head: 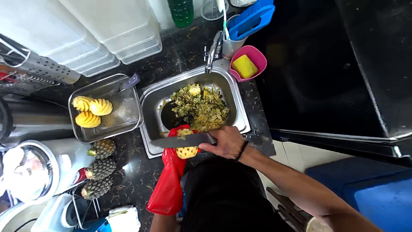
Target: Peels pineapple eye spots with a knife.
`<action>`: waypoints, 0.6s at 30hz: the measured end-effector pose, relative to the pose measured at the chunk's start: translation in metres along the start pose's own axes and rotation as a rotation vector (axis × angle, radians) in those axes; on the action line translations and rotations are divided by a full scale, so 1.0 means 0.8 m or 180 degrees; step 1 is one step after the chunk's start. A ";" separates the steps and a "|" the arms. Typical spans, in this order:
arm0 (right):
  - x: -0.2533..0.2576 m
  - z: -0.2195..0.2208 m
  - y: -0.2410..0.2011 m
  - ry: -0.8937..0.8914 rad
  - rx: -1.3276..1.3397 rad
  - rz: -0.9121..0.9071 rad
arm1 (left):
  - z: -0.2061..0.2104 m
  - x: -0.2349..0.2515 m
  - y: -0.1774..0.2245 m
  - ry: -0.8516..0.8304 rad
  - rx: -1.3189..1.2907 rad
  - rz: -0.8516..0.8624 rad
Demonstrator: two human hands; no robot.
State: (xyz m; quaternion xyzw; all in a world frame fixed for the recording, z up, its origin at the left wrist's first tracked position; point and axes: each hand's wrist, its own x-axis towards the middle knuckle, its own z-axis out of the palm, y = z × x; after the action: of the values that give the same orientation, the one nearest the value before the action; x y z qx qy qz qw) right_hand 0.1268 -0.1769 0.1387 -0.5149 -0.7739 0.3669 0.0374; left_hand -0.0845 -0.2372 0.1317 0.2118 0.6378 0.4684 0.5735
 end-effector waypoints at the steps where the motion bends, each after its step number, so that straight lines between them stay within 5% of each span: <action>1: 0.000 -0.001 -0.006 -0.0013 -0.0009 -0.0084 | 0.004 0.005 0.001 -0.0088 -0.0074 0.0088; 7: 0.007 0.001 0.009 0.0031 -0.0062 0.0053 | 0.002 0.012 0.003 -0.0335 -0.0879 -0.0045; 11: 0.015 0.013 0.060 -0.0011 -0.0002 0.0967 | -0.008 0.009 0.023 -0.0587 -0.1018 -0.0163; 15: 0.022 0.042 0.113 -0.0473 0.1367 0.1859 | -0.025 0.016 0.016 -0.0928 -0.1713 -0.0274; 18: 0.019 0.042 0.097 -0.0468 0.1305 0.1391 | -0.016 0.026 0.005 -0.0491 -0.2145 -0.0701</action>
State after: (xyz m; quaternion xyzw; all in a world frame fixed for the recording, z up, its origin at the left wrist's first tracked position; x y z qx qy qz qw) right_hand 0.1651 -0.1666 0.0622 -0.6229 -0.5553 0.5511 0.0046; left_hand -0.1030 -0.2232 0.1225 -0.0243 0.4214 0.5705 0.7045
